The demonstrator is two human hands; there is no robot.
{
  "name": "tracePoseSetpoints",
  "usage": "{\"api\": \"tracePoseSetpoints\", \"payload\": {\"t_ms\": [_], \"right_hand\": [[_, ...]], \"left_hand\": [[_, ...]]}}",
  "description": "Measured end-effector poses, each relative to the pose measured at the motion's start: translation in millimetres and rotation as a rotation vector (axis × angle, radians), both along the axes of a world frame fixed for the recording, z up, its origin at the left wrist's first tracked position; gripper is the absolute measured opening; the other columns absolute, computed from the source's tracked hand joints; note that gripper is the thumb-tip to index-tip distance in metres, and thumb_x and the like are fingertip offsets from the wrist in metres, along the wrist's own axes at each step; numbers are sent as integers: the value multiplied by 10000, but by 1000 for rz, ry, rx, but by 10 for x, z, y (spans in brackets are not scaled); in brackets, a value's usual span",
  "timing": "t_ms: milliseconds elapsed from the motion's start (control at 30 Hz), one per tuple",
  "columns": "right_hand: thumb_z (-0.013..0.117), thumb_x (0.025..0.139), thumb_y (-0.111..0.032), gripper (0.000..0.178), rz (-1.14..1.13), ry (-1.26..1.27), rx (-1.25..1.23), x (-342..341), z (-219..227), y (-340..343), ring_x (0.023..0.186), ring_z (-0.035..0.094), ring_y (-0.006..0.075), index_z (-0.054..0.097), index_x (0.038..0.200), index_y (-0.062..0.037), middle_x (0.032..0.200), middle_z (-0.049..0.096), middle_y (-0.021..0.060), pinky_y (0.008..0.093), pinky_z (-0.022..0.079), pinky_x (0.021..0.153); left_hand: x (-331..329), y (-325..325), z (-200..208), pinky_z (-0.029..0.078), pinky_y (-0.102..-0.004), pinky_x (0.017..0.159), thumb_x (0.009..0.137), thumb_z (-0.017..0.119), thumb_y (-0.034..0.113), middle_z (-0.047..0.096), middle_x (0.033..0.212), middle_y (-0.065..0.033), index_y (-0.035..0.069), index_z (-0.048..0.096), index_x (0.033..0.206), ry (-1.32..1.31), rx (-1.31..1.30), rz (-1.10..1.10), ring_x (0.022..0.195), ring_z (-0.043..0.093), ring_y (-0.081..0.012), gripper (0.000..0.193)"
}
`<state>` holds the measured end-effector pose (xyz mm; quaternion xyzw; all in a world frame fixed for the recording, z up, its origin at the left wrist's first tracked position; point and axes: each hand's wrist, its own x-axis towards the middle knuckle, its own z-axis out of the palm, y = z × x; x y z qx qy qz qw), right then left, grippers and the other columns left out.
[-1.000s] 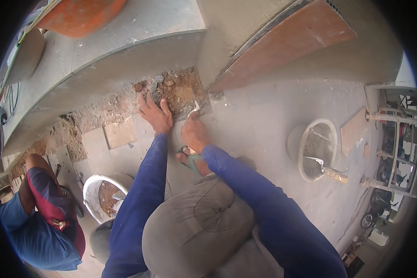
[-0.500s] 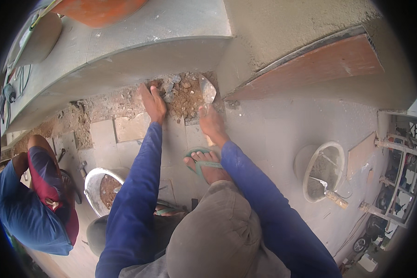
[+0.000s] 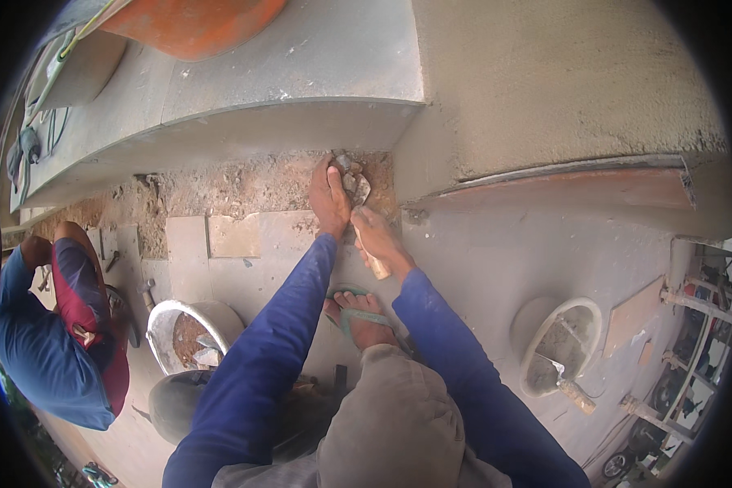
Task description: The person is laying floor tiles in an outdoor area. They use a trowel to spread mortar and a hammer to tap the tiles into place, working alongside another person who is also laying tiles.
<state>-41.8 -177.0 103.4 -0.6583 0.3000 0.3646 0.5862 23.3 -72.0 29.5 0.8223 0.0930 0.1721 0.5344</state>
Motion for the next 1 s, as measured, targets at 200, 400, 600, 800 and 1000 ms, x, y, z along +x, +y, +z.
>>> {"api": "tracePoseSetpoints", "payload": {"t_ms": [200, 400, 600, 800, 1000], "right_hand": [[471, 1018, -490, 564, 11, 9, 18, 40, 185, -29, 507, 474, 117, 363, 1475, -177, 761, 517, 42, 304, 443, 429], [489, 1017, -493, 663, 46, 41, 55, 46, 472, -67, 503, 481, 116, 275, 1564, -184, 751, 515, 36, 301, 446, 421], [448, 1042, -418, 690, 91, -43, 11, -14, 830, 95, 494, 514, 124, 200, 1583, -69, 698, 508, 42, 303, 463, 420], [465, 1049, -388, 625, 337, -99, 78, -77, 1418, 654, 476, 510, 115, 287, 1519, -16, 687, 505, 37, 287, 450, 405], [463, 1053, -404, 540, 784, -189, 296, -476, 1735, 1519, 496, 529, 95, 403, 1389, 15, 695, 523, 40, 269, 450, 407]], "left_hand": [[54, -84, 138, 505, -399, 858, 1040, 441, 273, 724, 960, -179, -3, 711, 1098, 93, -290, 22, 900, 681, -302, 391], [98, -124, 306, 494, -336, 789, 1041, 445, 278, 717, 876, -139, -14, 727, 1067, -12, -417, 128, 811, 632, -185, 407], [12, 17, 848, 467, -325, 832, 1052, 409, 294, 704, 923, -100, -19, 726, 1082, 51, -585, 204, 877, 610, -177, 447], [-277, 699, 1358, 460, -296, 835, 1071, 404, 302, 697, 949, -62, -30, 716, 1084, -166, -584, 385, 870, 592, -144, 456], [-1182, 1833, 1847, 496, -293, 836, 1084, 391, 289, 716, 996, -80, -27, 717, 1104, -362, -300, 748, 896, 633, -151, 454]]}}
